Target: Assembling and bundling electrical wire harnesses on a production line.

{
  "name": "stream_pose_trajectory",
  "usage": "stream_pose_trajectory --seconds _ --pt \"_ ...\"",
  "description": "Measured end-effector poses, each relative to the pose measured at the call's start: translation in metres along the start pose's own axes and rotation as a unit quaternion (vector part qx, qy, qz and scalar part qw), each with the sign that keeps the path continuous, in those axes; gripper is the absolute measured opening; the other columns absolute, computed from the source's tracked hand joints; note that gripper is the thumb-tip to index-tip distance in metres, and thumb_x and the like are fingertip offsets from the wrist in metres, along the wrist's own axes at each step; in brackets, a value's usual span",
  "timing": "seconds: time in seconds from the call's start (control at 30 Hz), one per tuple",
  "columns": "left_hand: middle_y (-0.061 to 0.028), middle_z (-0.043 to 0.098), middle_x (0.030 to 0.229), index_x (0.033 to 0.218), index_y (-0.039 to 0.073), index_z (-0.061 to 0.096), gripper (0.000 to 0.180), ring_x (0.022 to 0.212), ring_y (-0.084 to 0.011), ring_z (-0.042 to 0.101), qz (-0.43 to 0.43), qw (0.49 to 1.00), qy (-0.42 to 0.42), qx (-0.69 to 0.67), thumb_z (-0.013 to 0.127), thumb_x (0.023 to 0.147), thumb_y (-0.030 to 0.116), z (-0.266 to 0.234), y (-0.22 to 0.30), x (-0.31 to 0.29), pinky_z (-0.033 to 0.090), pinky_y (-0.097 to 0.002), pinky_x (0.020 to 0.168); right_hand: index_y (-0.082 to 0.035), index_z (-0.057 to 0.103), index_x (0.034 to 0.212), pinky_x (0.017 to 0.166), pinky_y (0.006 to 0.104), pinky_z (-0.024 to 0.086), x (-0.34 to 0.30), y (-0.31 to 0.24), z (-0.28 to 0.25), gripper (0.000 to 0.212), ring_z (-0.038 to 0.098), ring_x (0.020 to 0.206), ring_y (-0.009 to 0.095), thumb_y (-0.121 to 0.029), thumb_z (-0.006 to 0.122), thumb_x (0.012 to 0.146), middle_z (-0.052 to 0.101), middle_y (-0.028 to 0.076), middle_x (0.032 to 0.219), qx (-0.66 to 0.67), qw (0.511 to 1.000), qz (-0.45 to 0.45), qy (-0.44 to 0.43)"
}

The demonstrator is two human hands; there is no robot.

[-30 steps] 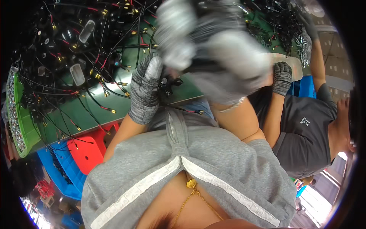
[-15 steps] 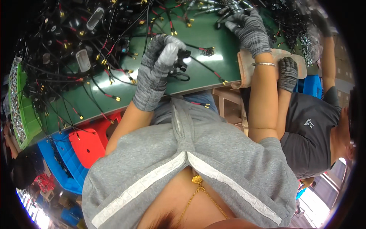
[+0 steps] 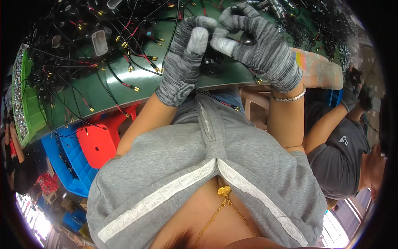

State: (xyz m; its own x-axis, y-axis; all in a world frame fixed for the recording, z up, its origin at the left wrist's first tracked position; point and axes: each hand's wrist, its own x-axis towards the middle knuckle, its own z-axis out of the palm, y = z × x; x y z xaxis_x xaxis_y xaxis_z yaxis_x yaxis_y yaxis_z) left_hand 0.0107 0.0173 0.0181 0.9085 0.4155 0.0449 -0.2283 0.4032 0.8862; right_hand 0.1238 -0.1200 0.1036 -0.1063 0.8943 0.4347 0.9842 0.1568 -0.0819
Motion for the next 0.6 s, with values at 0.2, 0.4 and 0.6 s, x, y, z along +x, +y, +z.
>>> stream_pose_trajectory --seconds 0.2,0.4,0.6 --pt "-0.0043 0.062 0.107 0.114 0.005 0.059 0.024 0.099 -0.0118 0.059 0.093 0.995 -0.015 0.016 0.054 0.101 0.024 0.003 -0.004 0.001 0.048 -0.0268 0.090 -0.004 0.060 0.113 0.085 0.0300 0.047 0.006 -0.015 0.019 0.042 0.057 0.096 0.015 -0.014 0.080 0.079 0.058 0.002 0.100 0.411 0.752 0.515 0.024" --pt "-0.0039 0.065 0.092 0.112 0.007 0.059 0.023 0.090 -0.0121 0.062 0.029 0.999 -0.022 -0.022 0.054 0.101 0.027 0.002 0.002 0.002 0.048 -0.0257 0.081 -0.004 0.047 0.134 0.070 0.0264 0.053 0.007 0.005 -0.012 0.053 0.055 0.080 0.011 -0.001 0.067 0.085 0.058 0.005 0.098 0.479 0.748 0.225 0.400" --pt "-0.0041 0.065 0.091 0.112 0.007 0.059 0.023 0.089 -0.0110 0.062 0.004 0.997 -0.032 -0.069 0.053 0.101 0.026 0.003 0.004 -0.002 0.049 -0.0246 0.082 -0.008 0.033 0.145 0.059 0.0288 0.050 0.019 0.016 0.005 0.053 0.047 0.072 0.014 -0.006 0.049 0.094 0.047 0.006 0.088 0.701 0.594 -0.082 0.386"
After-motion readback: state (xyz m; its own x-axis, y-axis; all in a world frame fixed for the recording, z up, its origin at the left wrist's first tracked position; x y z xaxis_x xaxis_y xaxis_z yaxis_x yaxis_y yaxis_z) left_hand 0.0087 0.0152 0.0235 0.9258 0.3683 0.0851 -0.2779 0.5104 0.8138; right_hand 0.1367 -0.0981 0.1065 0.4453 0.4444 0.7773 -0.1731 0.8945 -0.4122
